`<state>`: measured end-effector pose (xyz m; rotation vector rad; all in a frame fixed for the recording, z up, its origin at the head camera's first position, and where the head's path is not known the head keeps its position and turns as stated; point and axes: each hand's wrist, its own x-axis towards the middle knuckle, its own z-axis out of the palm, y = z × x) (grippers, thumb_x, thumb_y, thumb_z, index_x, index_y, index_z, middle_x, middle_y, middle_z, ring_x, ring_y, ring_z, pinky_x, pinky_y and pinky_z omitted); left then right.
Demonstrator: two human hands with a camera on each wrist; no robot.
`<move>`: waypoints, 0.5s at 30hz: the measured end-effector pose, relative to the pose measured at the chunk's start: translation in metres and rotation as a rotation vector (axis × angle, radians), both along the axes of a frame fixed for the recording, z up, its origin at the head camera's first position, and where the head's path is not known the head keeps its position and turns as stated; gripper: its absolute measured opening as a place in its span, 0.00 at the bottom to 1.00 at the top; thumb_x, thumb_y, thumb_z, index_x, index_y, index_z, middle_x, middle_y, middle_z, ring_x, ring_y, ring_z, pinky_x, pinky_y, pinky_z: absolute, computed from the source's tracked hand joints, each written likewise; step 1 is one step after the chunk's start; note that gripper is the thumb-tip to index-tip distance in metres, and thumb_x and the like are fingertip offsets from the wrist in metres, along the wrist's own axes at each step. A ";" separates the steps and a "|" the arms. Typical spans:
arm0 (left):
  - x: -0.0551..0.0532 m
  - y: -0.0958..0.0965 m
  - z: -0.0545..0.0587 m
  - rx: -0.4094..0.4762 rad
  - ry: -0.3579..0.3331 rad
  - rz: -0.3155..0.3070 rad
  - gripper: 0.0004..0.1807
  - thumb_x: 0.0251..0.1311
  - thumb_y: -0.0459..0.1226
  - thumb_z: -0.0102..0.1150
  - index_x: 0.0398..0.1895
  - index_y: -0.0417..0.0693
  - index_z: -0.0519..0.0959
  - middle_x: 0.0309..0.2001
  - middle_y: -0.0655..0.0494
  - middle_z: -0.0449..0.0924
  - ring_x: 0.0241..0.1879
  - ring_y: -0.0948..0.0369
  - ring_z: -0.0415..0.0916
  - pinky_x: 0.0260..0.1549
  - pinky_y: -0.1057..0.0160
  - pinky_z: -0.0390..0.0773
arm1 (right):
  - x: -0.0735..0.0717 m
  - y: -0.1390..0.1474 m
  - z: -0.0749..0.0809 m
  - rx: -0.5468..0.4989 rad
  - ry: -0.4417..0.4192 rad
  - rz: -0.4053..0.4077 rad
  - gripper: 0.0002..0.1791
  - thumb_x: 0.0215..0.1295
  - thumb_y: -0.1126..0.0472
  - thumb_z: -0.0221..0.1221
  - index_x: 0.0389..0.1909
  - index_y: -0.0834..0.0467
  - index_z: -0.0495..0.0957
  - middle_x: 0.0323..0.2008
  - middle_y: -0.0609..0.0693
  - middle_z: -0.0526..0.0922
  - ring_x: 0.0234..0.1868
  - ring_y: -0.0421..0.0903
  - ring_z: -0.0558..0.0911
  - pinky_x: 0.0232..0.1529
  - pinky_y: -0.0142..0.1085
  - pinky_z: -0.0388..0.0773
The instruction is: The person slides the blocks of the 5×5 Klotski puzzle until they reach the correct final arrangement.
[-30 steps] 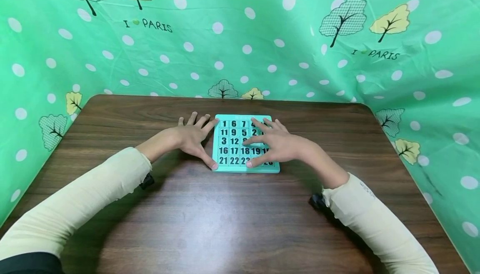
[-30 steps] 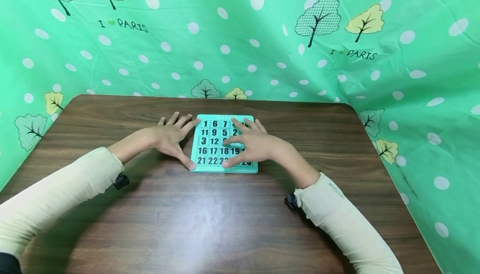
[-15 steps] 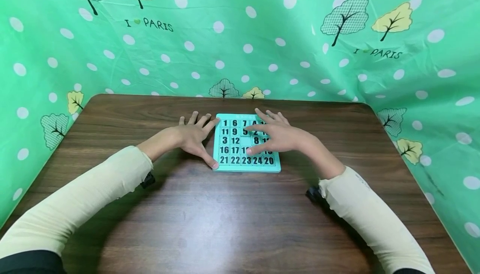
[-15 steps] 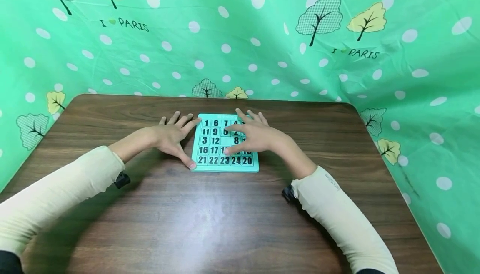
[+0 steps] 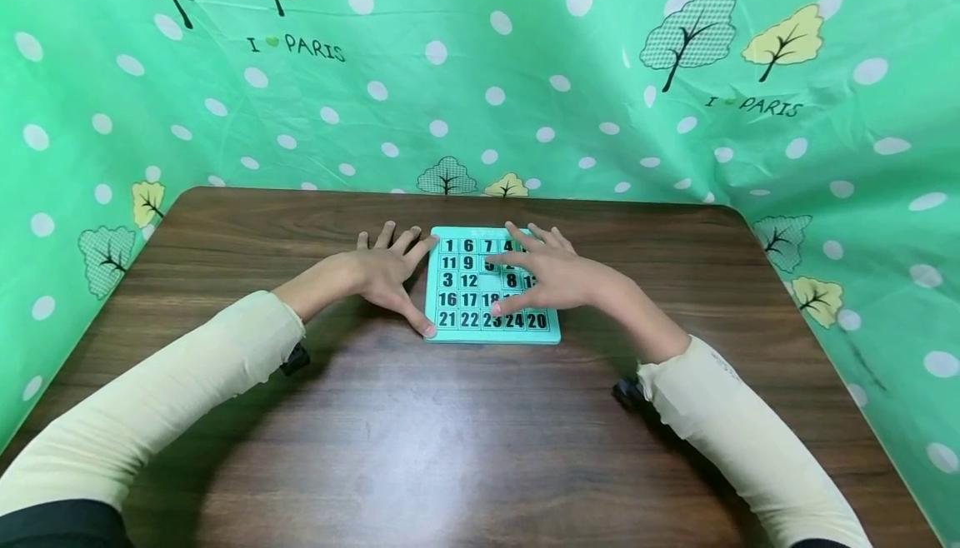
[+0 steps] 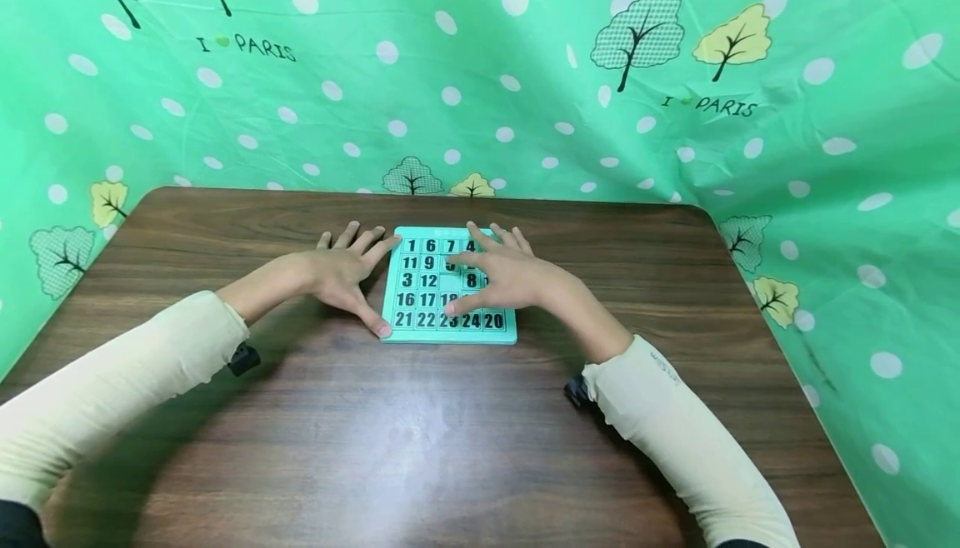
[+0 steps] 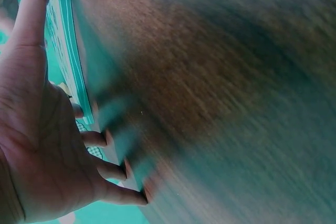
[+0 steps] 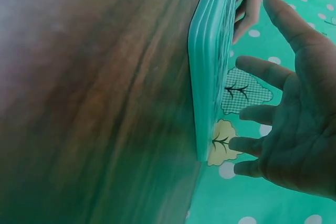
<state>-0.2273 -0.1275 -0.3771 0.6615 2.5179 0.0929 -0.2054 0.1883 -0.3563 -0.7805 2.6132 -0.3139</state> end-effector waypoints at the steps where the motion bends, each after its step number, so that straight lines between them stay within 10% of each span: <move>1: 0.000 0.000 0.000 -0.001 -0.002 0.001 0.90 0.42 0.86 0.73 0.95 0.67 0.25 0.95 0.43 0.24 0.92 0.30 0.19 0.82 0.15 0.33 | -0.002 -0.001 -0.001 0.004 -0.001 -0.005 0.49 0.71 0.25 0.68 0.88 0.40 0.69 0.95 0.60 0.38 0.94 0.73 0.37 0.88 0.75 0.30; 15: -0.002 -0.001 0.000 0.000 -0.007 0.002 0.91 0.40 0.86 0.73 0.95 0.67 0.25 0.95 0.43 0.24 0.92 0.30 0.19 0.82 0.15 0.33 | 0.010 0.009 0.004 0.036 -0.023 -0.016 0.52 0.69 0.24 0.69 0.88 0.41 0.68 0.95 0.59 0.39 0.94 0.72 0.36 0.89 0.74 0.29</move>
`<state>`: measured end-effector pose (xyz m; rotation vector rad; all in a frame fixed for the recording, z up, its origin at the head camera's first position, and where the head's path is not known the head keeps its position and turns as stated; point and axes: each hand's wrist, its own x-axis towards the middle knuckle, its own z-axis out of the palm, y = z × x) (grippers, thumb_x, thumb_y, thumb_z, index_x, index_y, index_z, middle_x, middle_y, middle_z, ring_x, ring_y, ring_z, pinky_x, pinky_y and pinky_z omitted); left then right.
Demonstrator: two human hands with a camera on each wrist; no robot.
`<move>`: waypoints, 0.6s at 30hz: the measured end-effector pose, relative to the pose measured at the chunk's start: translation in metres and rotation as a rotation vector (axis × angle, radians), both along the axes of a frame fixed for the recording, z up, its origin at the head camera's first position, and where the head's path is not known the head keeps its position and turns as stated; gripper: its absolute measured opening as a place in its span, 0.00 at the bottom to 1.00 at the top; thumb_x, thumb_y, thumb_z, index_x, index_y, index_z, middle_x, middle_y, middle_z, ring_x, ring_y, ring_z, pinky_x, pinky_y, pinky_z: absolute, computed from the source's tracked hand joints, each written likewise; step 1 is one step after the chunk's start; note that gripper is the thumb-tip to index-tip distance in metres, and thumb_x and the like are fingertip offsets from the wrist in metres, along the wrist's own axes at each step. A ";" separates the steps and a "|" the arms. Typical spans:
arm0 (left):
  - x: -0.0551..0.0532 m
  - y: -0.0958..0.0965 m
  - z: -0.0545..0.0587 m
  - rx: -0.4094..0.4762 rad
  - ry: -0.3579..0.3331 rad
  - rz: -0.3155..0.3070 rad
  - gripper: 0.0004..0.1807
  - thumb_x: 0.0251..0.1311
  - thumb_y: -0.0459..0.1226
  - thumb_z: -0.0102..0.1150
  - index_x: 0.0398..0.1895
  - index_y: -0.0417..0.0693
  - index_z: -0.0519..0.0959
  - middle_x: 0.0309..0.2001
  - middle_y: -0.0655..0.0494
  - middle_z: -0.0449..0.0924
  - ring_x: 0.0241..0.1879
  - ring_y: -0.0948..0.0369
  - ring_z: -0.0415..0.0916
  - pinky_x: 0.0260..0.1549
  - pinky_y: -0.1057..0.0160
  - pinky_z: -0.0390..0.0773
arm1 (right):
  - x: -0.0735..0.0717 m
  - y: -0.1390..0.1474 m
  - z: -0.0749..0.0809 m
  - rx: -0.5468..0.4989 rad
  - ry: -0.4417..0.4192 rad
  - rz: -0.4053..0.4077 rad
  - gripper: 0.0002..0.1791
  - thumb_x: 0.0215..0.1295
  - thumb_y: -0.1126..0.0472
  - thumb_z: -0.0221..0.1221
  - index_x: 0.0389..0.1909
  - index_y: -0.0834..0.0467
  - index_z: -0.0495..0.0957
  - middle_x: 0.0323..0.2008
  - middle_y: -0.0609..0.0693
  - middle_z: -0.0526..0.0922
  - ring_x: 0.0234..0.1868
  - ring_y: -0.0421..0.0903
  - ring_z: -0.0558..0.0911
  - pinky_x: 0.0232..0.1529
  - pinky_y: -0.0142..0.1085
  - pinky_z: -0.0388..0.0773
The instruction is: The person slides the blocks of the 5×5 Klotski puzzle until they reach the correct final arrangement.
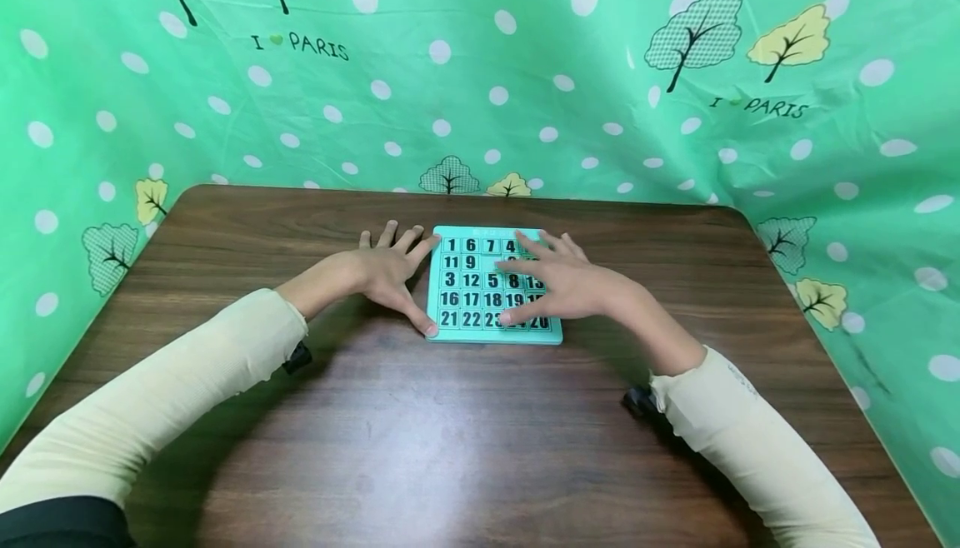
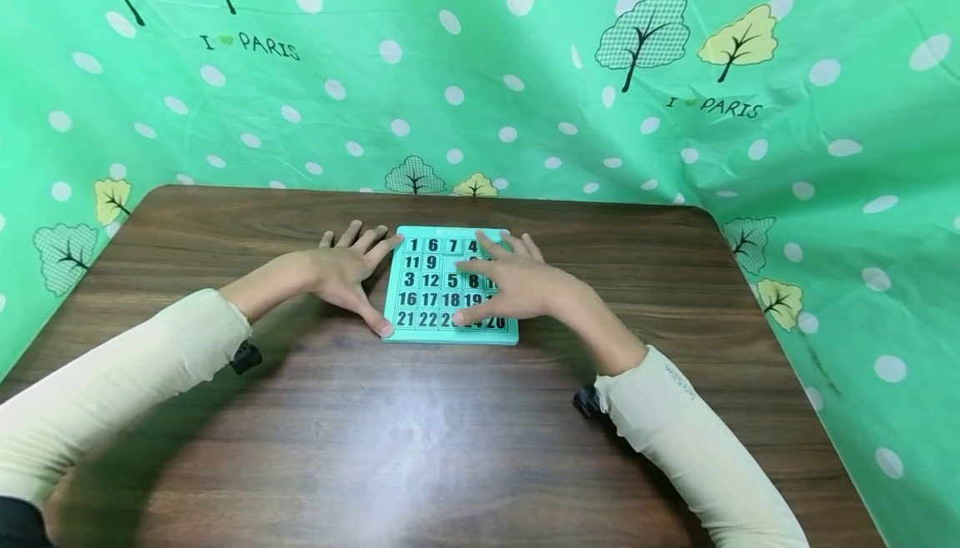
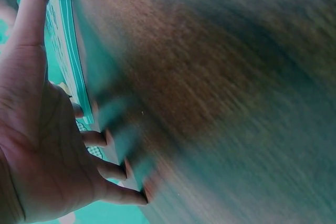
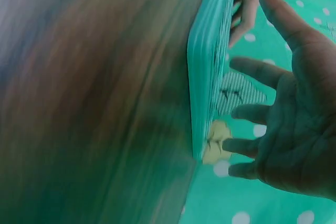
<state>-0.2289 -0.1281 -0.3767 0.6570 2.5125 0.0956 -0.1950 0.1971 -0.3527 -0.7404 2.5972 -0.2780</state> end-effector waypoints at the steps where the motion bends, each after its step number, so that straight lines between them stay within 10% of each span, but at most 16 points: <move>1: 0.000 0.001 0.000 0.000 -0.002 0.000 0.91 0.40 0.86 0.73 0.95 0.67 0.25 0.95 0.44 0.24 0.92 0.30 0.19 0.82 0.15 0.32 | -0.001 0.004 0.000 0.001 0.008 -0.017 0.53 0.69 0.23 0.69 0.89 0.41 0.68 0.95 0.59 0.39 0.94 0.72 0.36 0.89 0.74 0.29; 18: 0.002 0.002 0.002 -0.007 -0.013 0.003 0.90 0.42 0.85 0.74 0.95 0.67 0.25 0.95 0.44 0.23 0.91 0.30 0.18 0.82 0.15 0.32 | -0.024 -0.005 -0.004 0.033 0.070 -0.072 0.55 0.70 0.22 0.66 0.90 0.45 0.65 0.95 0.61 0.36 0.93 0.74 0.37 0.89 0.73 0.29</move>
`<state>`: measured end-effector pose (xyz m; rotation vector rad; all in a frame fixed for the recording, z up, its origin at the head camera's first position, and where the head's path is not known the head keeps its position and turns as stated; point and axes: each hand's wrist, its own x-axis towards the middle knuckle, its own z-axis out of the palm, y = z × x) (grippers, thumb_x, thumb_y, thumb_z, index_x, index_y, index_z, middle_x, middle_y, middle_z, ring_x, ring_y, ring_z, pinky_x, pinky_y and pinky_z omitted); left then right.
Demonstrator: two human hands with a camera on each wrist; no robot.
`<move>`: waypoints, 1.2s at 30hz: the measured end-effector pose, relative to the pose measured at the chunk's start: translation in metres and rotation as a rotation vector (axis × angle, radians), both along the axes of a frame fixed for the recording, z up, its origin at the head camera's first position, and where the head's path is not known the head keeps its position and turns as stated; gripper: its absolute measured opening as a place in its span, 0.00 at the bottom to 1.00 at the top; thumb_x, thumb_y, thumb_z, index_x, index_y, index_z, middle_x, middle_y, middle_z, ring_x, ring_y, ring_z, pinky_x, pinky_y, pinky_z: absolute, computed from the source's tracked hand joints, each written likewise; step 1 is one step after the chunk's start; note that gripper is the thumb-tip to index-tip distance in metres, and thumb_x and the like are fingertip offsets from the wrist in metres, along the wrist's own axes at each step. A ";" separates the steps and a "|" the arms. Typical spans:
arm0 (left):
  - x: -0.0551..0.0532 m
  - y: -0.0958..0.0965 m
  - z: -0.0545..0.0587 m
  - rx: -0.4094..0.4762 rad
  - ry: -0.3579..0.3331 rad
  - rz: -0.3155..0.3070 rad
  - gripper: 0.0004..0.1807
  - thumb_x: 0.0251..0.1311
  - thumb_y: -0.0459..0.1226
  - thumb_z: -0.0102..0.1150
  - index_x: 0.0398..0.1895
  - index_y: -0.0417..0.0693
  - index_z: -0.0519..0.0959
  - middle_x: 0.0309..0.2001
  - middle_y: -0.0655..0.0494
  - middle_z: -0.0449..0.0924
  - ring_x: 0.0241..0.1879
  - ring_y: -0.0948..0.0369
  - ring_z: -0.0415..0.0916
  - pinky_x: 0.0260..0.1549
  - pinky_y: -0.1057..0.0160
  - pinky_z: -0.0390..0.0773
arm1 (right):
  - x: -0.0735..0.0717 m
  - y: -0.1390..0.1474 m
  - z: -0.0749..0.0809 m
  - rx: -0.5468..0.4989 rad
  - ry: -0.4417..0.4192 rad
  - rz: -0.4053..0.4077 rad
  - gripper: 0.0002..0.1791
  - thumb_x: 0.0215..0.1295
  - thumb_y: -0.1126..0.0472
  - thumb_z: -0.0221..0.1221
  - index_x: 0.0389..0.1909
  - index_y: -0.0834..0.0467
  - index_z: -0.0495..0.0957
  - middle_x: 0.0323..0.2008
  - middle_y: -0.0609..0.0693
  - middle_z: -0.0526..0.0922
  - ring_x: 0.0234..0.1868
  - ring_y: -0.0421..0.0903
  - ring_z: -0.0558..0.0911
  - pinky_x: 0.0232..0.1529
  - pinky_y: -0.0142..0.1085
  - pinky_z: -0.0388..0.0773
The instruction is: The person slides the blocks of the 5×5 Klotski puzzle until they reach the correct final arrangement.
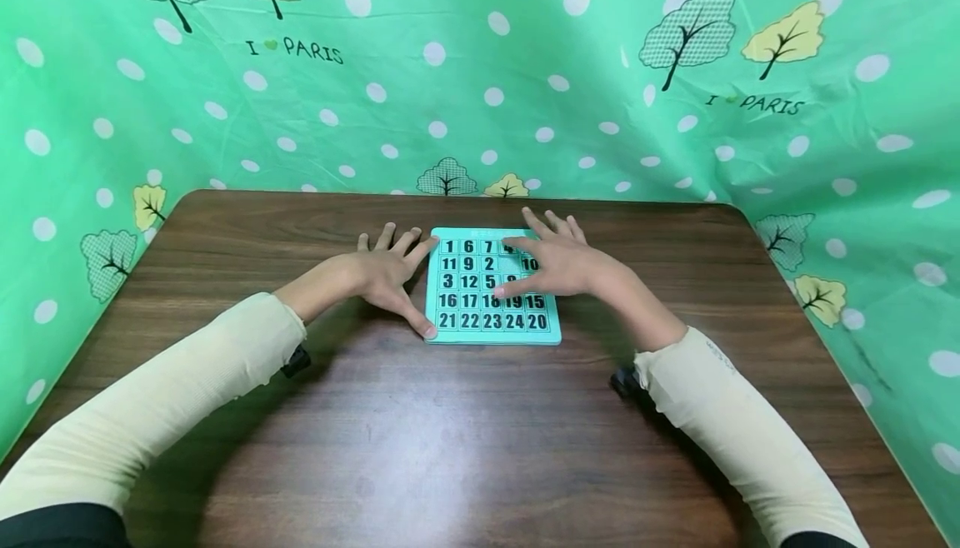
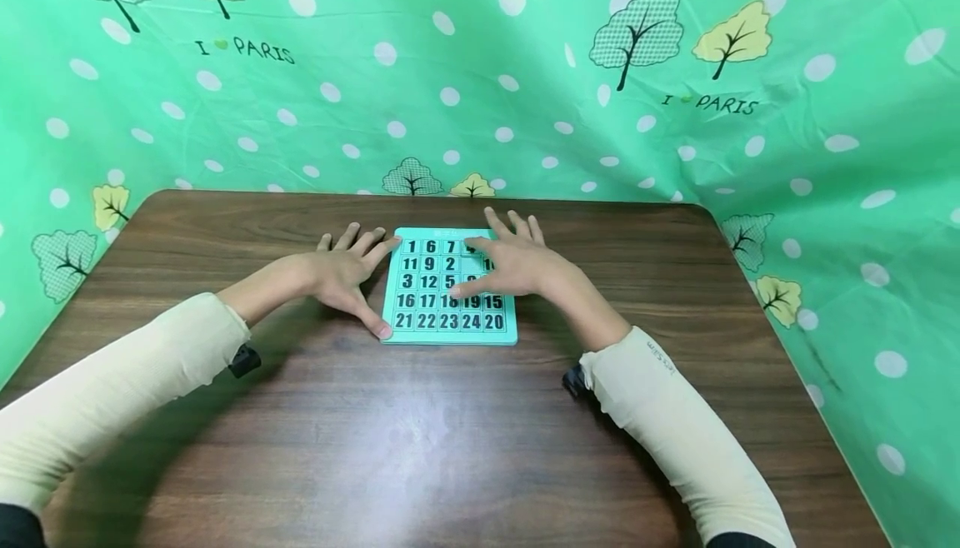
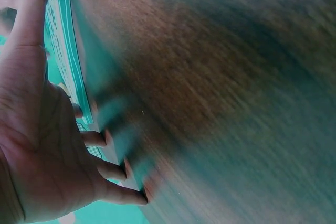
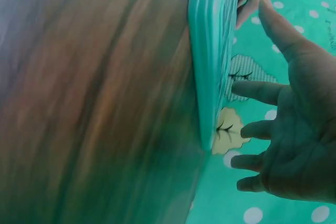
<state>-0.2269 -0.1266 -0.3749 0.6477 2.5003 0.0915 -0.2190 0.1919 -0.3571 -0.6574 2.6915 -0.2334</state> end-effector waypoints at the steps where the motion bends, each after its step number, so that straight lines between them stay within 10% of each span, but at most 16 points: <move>1: 0.000 0.000 0.000 0.000 -0.001 0.001 0.90 0.42 0.85 0.74 0.95 0.67 0.25 0.95 0.44 0.23 0.91 0.30 0.18 0.82 0.15 0.32 | 0.000 0.002 0.000 0.009 -0.005 -0.004 0.56 0.70 0.21 0.66 0.90 0.45 0.65 0.95 0.62 0.36 0.93 0.74 0.37 0.89 0.73 0.29; 11: 0.000 0.000 -0.002 -0.003 0.006 -0.002 0.90 0.41 0.86 0.73 0.95 0.67 0.25 0.95 0.44 0.24 0.91 0.30 0.19 0.82 0.15 0.33 | 0.013 0.002 0.006 -0.038 -0.035 0.026 0.50 0.68 0.21 0.68 0.82 0.48 0.78 0.94 0.63 0.43 0.93 0.74 0.39 0.89 0.74 0.30; 21: 0.000 0.000 -0.002 0.002 0.003 -0.002 0.90 0.41 0.86 0.73 0.95 0.67 0.25 0.95 0.44 0.23 0.91 0.30 0.18 0.82 0.15 0.32 | -0.011 -0.007 -0.005 -0.012 -0.018 0.017 0.50 0.68 0.17 0.63 0.85 0.37 0.73 0.94 0.62 0.39 0.93 0.76 0.38 0.88 0.75 0.29; 36: 0.001 -0.001 0.000 0.000 0.001 0.007 0.90 0.42 0.85 0.74 0.95 0.67 0.25 0.95 0.44 0.23 0.92 0.31 0.17 0.82 0.15 0.32 | 0.008 -0.009 0.007 0.038 -0.039 0.058 0.49 0.70 0.22 0.66 0.87 0.37 0.70 0.95 0.59 0.36 0.93 0.73 0.34 0.88 0.74 0.27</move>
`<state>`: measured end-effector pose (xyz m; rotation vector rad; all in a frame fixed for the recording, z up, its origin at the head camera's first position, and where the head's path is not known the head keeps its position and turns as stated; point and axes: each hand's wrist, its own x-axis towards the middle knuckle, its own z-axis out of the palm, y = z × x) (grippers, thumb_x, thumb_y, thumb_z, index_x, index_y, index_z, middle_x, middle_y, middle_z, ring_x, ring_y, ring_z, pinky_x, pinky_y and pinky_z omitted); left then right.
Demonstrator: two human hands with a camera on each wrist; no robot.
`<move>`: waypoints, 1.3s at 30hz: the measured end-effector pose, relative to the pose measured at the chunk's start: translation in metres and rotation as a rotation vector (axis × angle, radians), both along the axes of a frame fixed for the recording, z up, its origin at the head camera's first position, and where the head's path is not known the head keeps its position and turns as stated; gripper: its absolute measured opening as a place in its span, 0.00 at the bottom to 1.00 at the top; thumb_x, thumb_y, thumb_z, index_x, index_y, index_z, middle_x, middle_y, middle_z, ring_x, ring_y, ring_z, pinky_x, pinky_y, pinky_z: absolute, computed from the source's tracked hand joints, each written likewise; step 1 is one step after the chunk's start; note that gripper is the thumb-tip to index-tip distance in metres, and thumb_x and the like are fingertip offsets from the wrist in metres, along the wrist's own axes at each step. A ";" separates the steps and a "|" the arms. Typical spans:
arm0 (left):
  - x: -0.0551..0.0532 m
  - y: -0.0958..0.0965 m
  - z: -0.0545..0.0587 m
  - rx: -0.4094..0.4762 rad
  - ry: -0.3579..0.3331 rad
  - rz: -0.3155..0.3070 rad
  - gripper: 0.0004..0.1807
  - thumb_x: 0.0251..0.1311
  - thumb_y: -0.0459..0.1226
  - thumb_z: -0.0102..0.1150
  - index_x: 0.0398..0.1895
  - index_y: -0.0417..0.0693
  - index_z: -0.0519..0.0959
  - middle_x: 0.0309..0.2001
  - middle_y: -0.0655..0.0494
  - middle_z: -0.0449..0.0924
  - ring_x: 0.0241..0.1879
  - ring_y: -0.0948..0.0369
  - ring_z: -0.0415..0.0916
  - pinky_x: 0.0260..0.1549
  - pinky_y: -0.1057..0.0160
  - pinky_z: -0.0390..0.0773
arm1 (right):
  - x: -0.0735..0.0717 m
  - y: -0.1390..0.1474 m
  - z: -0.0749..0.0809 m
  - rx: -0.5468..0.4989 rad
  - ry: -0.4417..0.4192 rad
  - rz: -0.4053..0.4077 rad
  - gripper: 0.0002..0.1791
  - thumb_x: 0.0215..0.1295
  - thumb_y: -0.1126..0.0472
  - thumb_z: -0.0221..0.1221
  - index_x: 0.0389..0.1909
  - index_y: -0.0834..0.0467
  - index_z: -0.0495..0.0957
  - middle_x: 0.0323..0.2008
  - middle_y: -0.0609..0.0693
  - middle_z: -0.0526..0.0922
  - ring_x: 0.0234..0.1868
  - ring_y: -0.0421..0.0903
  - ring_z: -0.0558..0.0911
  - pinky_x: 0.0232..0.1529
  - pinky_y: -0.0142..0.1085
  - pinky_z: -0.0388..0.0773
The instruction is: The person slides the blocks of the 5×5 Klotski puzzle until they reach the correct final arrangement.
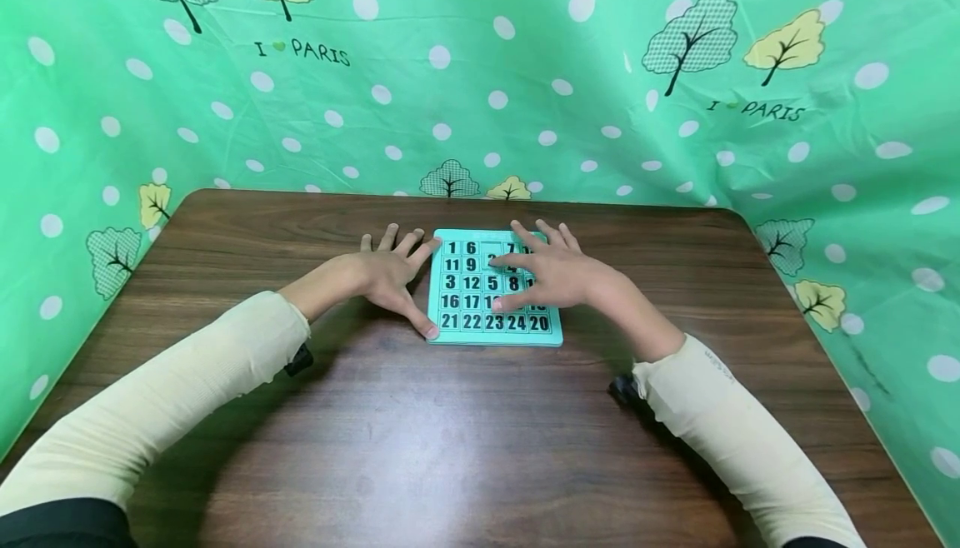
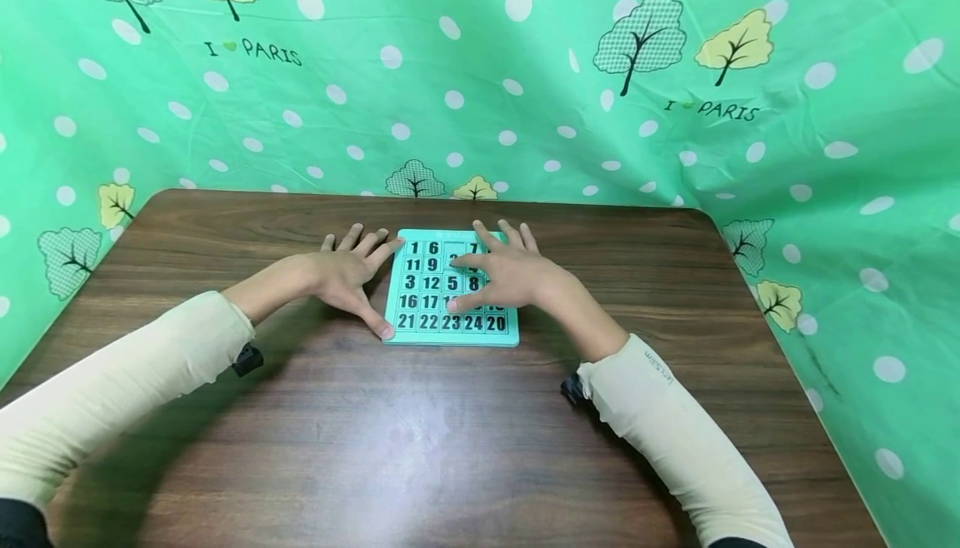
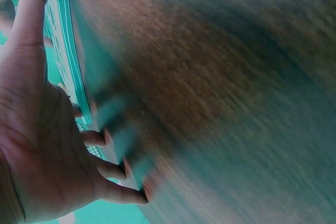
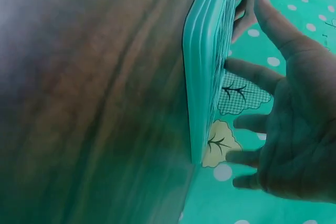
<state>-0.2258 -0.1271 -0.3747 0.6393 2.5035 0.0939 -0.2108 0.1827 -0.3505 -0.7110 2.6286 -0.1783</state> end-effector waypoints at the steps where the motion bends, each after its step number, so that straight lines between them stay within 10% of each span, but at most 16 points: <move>1: 0.000 0.000 0.000 0.000 0.000 0.001 0.90 0.42 0.85 0.74 0.95 0.67 0.25 0.95 0.44 0.23 0.92 0.31 0.17 0.82 0.15 0.31 | -0.002 -0.001 -0.001 0.016 0.009 -0.007 0.49 0.71 0.21 0.65 0.88 0.36 0.69 0.95 0.60 0.36 0.93 0.73 0.35 0.88 0.74 0.27; 21: 0.001 0.001 0.002 0.004 -0.005 -0.005 0.90 0.42 0.85 0.74 0.95 0.67 0.25 0.95 0.44 0.22 0.91 0.31 0.17 0.82 0.15 0.31 | -0.006 -0.007 0.005 -0.062 -0.010 0.015 0.37 0.73 0.27 0.67 0.77 0.39 0.82 0.94 0.61 0.44 0.93 0.74 0.38 0.88 0.76 0.29; 29: 0.000 0.002 0.002 -0.014 0.002 -0.003 0.90 0.42 0.86 0.73 0.95 0.66 0.25 0.95 0.43 0.23 0.92 0.31 0.18 0.83 0.16 0.32 | -0.023 -0.029 -0.005 -0.060 0.006 0.024 0.49 0.74 0.22 0.62 0.89 0.39 0.67 0.95 0.60 0.38 0.94 0.73 0.38 0.90 0.73 0.30; 39: 0.000 0.002 0.001 -0.010 -0.007 0.007 0.90 0.41 0.85 0.75 0.95 0.66 0.25 0.95 0.44 0.23 0.91 0.31 0.17 0.83 0.16 0.31 | -0.009 -0.013 0.000 -0.073 -0.018 0.007 0.49 0.71 0.20 0.64 0.85 0.42 0.74 0.95 0.60 0.39 0.93 0.73 0.37 0.89 0.74 0.29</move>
